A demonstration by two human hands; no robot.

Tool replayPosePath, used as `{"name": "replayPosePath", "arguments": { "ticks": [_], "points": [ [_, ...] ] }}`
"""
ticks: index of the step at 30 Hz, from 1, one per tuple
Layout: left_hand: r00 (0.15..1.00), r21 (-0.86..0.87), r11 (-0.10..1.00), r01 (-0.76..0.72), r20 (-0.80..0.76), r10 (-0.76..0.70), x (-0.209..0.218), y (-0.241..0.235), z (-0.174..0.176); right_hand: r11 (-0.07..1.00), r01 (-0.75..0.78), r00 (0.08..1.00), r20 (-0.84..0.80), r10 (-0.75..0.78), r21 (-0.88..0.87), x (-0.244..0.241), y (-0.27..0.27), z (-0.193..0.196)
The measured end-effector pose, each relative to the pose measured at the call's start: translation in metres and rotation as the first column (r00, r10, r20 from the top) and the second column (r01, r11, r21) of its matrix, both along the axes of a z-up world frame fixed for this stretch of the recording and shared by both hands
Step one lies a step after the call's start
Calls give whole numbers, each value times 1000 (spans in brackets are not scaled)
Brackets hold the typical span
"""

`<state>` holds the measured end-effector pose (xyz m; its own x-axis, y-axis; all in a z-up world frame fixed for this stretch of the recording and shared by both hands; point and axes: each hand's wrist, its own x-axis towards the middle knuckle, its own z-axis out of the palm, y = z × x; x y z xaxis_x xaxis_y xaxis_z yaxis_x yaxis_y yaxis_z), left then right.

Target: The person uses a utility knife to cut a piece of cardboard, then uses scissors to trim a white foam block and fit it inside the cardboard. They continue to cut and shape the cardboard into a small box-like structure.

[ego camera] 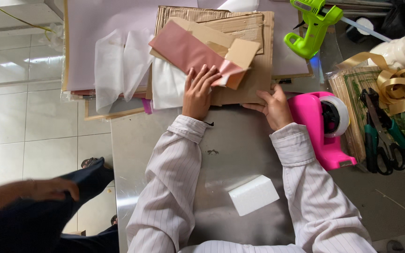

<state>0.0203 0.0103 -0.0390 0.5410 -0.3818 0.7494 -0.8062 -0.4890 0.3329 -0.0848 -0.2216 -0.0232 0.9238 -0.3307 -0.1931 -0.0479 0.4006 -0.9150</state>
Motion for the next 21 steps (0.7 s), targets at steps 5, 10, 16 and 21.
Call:
{"name": "replayPosePath", "arguments": {
  "ticks": [5,10,16,21],
  "points": [
    [991,-118,988,-97,-103,85,0,4,7,993,1,998,69,8,-122,-4,-21,8],
    [979,-182,964,-196,-88,183,3,5,11,973,60,992,122,-33,-225,-20,-53,26],
    [971,-192,957,-219,-143,193,2,6,13,874,279,960,131,-246,-398,-53,-56,97],
    [908,-121,907,-404,-170,382,8,1,18,795,333,943,194,-272,-508,-86,-62,136]
  ]
}}
